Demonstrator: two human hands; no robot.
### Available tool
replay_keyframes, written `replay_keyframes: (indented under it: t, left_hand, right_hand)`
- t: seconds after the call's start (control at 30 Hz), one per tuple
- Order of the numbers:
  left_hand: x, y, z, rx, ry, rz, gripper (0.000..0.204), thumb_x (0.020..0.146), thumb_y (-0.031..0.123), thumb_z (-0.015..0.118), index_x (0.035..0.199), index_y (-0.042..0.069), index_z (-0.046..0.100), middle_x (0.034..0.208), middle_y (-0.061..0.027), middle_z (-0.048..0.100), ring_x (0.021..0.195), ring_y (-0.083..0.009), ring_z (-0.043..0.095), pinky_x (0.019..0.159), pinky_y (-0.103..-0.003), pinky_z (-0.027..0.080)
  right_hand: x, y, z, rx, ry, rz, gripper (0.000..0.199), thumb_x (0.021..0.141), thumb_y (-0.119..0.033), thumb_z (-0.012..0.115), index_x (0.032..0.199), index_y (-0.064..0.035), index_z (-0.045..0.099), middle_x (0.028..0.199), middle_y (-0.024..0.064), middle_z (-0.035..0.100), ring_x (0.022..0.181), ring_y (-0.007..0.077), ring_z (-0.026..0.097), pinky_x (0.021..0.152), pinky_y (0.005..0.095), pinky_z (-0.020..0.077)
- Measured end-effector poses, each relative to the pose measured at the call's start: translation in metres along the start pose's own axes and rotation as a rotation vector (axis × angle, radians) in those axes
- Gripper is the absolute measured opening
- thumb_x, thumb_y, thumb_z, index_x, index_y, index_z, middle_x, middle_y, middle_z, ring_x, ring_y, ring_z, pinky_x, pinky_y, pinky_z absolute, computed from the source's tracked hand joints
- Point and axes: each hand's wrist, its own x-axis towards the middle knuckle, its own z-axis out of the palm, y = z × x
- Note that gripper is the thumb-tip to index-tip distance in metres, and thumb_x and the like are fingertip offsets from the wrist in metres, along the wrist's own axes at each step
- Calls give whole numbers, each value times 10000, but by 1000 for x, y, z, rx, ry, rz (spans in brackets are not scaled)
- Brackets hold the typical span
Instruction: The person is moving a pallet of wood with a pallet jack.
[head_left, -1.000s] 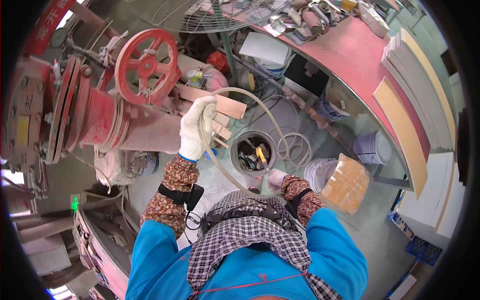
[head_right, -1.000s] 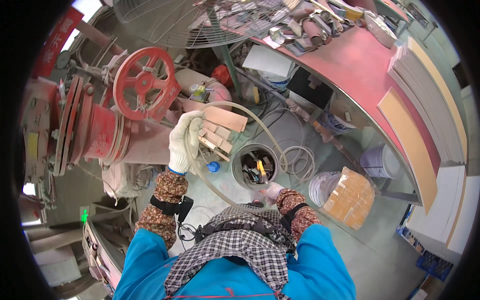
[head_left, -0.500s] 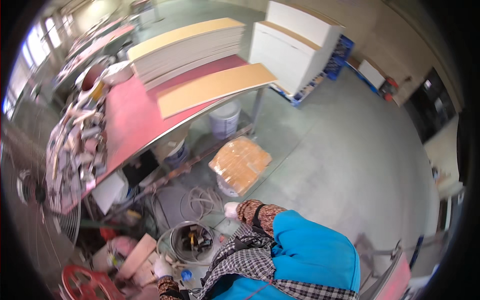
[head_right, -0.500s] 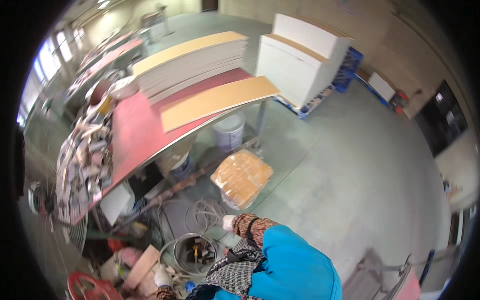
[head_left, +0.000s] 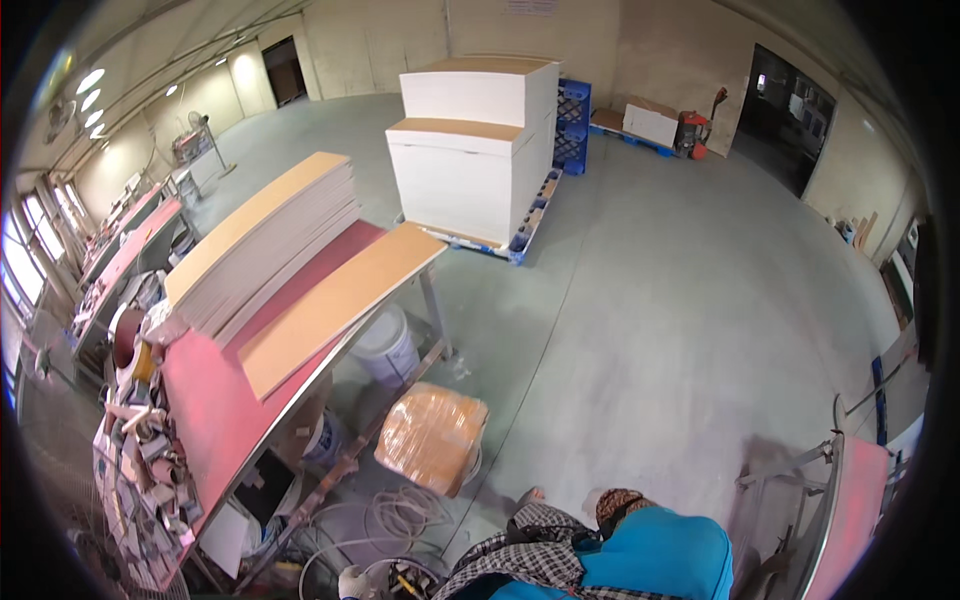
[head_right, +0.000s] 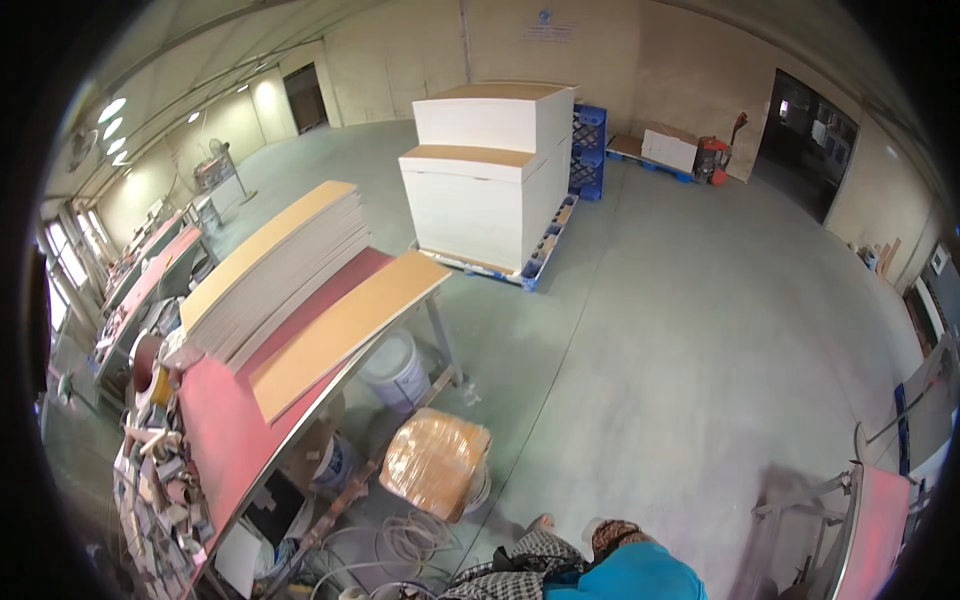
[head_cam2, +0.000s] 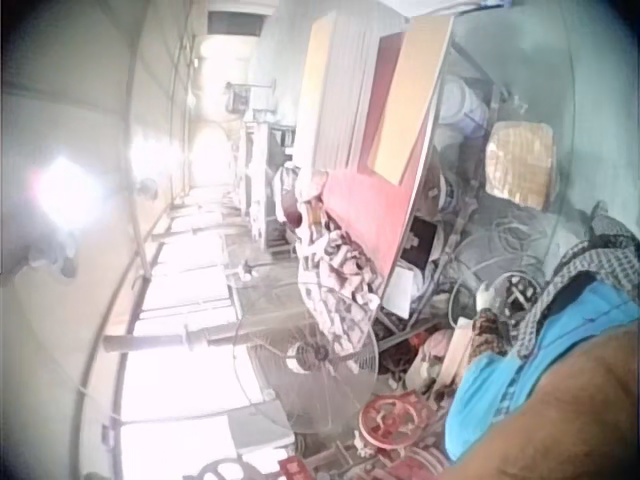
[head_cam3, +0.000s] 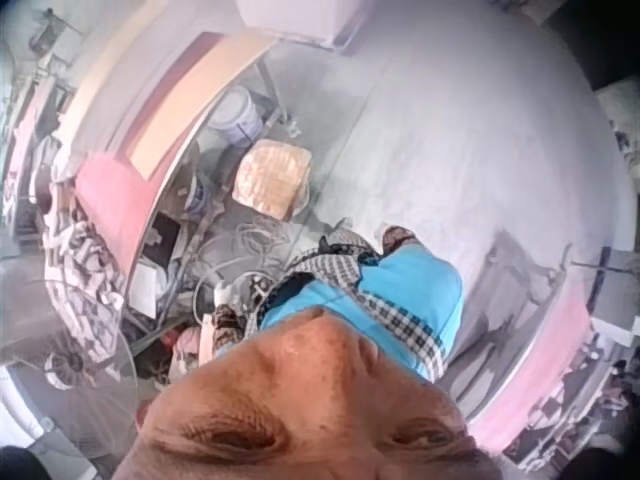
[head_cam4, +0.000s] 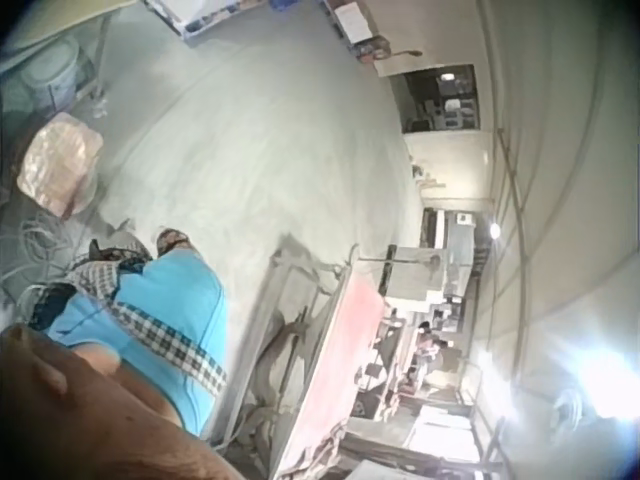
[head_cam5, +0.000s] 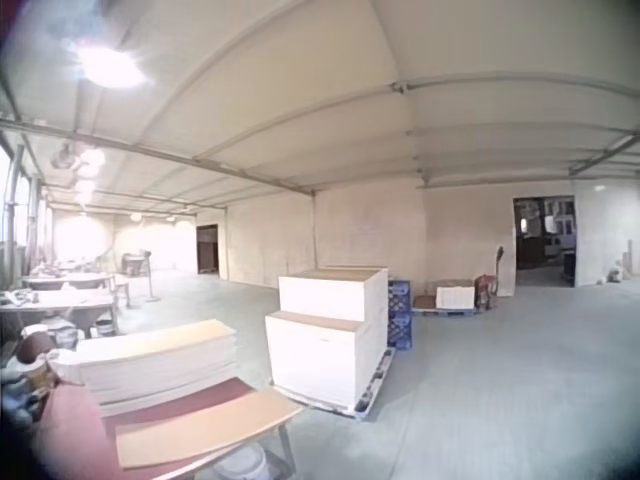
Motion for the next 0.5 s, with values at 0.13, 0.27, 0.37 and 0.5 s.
replay_keyframes:
  t: [0.13, 0.27, 0.37, 0.5]
  left_hand:
    - [68, 89, -33, -19, -248, -358, 367, 877, 307, 747, 1173, 90, 735, 1224, -223, 693, 1246, -251, 614, 1080, -364, 464]
    - [143, 122, -7, -92, -291, -435, 324, 888, 214, 695, 1129, -1, 727, 1028, -227, 753, 934, -363, 745, 832, -425, 581]
    - [225, 150, -3, -111, -325, -149, 323, 861, 238, 706, 1041, -27, 749, 984, -236, 752, 917, -370, 740, 826, -425, 577]
    - [288, 226, -5, -65, -344, -124, 424, 820, 272, 735, 1155, 12, 752, 1062, -243, 749, 995, -338, 746, 895, -404, 576]
  right_hand:
    - [47, -20, -183, 340, -309, 215, 229, 804, -256, 688, 907, -90, 807, 908, 148, 764, 885, 345, 735, 812, 487, 587]
    - [39, 32, -218, 114, -197, 179, 182, 746, -253, 732, 799, -90, 794, 850, 162, 749, 853, 353, 728, 761, 494, 583]
    - [37, 66, -199, 162, -267, 311, 187, 743, -267, 746, 799, -96, 792, 845, 166, 744, 845, 348, 729, 730, 491, 579]
    - [19, 83, -209, 118, -122, 319, 173, 754, -266, 752, 794, -103, 793, 802, 166, 743, 787, 335, 731, 706, 471, 582]
